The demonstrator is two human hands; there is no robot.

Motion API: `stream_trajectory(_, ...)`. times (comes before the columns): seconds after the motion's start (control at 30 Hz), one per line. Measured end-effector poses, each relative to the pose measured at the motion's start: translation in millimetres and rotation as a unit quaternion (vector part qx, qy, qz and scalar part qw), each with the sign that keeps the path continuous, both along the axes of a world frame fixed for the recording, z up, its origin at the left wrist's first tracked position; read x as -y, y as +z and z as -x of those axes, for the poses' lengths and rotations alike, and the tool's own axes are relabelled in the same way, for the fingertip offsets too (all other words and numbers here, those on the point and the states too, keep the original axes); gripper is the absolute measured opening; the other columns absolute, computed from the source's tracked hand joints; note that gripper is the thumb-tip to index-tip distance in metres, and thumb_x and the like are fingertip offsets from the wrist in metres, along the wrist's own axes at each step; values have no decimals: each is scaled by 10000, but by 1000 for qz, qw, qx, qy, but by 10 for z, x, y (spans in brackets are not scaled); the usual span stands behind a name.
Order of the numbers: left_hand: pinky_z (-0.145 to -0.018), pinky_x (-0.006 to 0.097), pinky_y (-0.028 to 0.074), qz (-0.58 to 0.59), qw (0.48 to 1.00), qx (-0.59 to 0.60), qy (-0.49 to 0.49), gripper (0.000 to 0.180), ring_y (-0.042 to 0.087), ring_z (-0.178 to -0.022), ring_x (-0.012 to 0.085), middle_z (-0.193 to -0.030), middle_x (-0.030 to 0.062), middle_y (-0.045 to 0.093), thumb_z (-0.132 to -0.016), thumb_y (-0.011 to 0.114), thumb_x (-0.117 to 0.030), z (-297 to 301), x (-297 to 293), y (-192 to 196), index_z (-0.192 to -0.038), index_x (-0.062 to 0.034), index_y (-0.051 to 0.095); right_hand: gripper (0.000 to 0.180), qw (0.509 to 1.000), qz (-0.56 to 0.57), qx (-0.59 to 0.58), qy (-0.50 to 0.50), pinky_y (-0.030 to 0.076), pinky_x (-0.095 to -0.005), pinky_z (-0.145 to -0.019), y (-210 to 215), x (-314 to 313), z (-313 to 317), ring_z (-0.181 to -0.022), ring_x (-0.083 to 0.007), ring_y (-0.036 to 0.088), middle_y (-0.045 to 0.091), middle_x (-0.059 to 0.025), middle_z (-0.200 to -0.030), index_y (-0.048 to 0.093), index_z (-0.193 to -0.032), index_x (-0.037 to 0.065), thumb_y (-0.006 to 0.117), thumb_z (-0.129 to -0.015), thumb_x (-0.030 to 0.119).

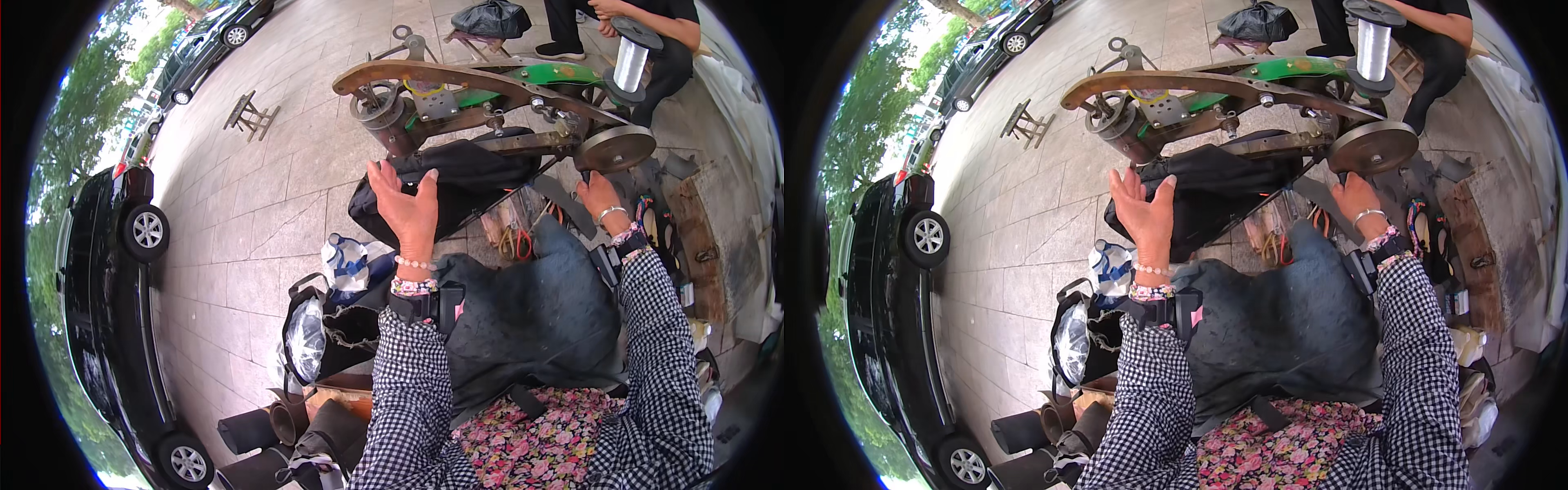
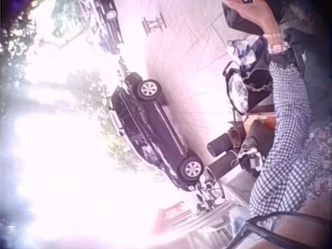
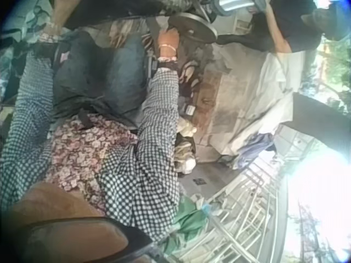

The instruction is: Using a manual sewing machine to repair a zipper and seam on a black backpack.

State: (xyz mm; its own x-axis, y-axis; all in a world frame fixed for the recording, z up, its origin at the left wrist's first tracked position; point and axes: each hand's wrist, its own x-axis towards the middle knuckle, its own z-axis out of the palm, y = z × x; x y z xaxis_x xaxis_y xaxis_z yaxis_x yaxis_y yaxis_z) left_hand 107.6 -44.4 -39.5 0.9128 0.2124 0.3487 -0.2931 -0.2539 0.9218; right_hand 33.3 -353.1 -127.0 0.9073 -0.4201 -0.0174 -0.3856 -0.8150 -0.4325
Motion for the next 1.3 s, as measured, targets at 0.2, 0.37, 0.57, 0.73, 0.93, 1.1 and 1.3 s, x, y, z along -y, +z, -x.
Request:
stream_trajectory(0.2,-866,284,381,-49,993,38,-102,670,482,-1028,192,-1142,158,467,-648,689,-33,-456,-107,-2,-1202,45,321,352,1000,-7,-28,-10,436,-451,-776,19,-37,-19,-860,-409,548,562,-291,-876,499,-911,-64,472,-759,253)
stream_trajectory(0.37,-786,312,433,-161,978,30,-132,446,586,-860,262,-953,170,594,-635,641,-67,-590,-416,11,-1043,23,483,364,1000,-3,-22,1,431,-446,-788,-3,-27,5,-876,-406,544,556,-294,-906,498,-923,-62,475,-760,262)
stream_trajectory(0.57,-605,352,456,-345,937,49,6,98,584,-660,310,-699,141,605,-685,634,-145,-605,-513,171,-687,-47,633,367,999,-5,-33,-8,426,-443,-802,26,-27,-5,-893,-405,538,553,-293,-919,497,-931,-61,478,-765,266)
stream_trajectory(0.73,-597,328,459,-353,933,77,0,85,599,-636,268,-697,129,622,-696,605,-100,-739,-484,189,-741,-37,642,367,1000,-6,-19,0,425,-445,-804,11,-12,-6,-895,-406,536,552,-294,-919,497,-930,-61,476,-767,267)
stream_trajectory(0.93,-625,261,455,-162,964,-109,-183,141,585,-666,136,-703,103,636,-711,532,-26,-984,-582,-50,-802,27,626,367,1000,-14,-18,2,427,-452,-783,44,-19,17,-863,-411,542,555,-297,-887,496,-913,-62,487,-765,273)
stream_trajectory(1.1,-749,290,434,-270,914,-52,-297,249,560,-857,181,-951,117,619,-766,530,-94,-1348,-616,-370,-984,13,587,358,1000,-18,-14,10,433,-456,-755,100,-84,37,-833,-421,542,557,-299,-854,494,-894,-63,503,-761,269)
stream_trajectory(1.3,-777,297,423,-272,877,-188,-350,282,536,-872,182,-998,71,602,-772,575,-166,-1275,-461,-117,-1026,-43,573,366,1000,-7,-20,6,433,-457,-746,65,-43,49,-829,-430,537,554,-304,-844,489,-883,-65,514,-766,281)
